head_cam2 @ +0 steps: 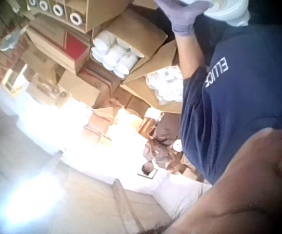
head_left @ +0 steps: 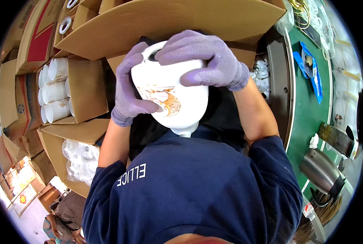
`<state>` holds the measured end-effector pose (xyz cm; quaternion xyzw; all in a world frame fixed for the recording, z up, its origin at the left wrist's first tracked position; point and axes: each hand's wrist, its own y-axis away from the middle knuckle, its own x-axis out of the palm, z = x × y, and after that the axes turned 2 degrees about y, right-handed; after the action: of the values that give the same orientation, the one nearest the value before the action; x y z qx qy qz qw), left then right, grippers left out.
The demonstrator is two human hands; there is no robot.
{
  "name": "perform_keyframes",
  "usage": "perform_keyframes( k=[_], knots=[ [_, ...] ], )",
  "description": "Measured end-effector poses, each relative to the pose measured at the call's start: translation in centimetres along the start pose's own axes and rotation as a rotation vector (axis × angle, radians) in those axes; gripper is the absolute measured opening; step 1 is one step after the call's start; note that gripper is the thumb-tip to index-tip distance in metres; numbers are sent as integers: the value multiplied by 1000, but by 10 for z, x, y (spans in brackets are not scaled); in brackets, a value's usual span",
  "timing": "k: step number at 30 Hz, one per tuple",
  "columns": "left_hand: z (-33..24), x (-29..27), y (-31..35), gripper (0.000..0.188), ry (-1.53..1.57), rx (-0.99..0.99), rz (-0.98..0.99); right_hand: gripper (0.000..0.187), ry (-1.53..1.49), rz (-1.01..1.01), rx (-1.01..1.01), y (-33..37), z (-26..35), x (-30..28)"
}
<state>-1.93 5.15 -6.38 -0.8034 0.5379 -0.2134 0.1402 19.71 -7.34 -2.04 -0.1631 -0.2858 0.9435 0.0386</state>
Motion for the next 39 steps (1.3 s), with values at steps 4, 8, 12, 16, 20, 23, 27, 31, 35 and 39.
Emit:
perform_keyframes(
  k=[4,8,12,16,20,23,27,31,35,39],
  knots=[
    [-17,18,-14,109,-308,-150,-151,28,-125,-171,185,0,1,-4],
    [-30,18,-42,88,-207,-278,-242,27,-95,-291,286,-30,-8,-5],
    [-8,-11,-79,53,-269,-413,-313,29,592,-614,-22,-29,-17,-21],
    [-19,-15,-62,65,-486,-2,-318,25,844,-877,208,13,28,-133],
    [-33,6,-68,75,-846,1,-49,41,1506,-1088,1097,76,14,-303],
    [-23,10,-81,75,-799,-16,-82,40,1404,-750,1491,101,-9,-352],
    [-42,6,-77,72,-741,104,-203,35,1255,-970,1455,94,-7,-353],
    [-62,9,-65,67,-800,139,-250,32,1380,-995,1237,124,8,-376],
    [-78,17,-46,66,-819,231,-276,37,1451,-1236,565,79,33,-322],
    [-74,31,-55,87,-607,312,-261,17,1439,-741,110,22,117,-97]
  ],
)
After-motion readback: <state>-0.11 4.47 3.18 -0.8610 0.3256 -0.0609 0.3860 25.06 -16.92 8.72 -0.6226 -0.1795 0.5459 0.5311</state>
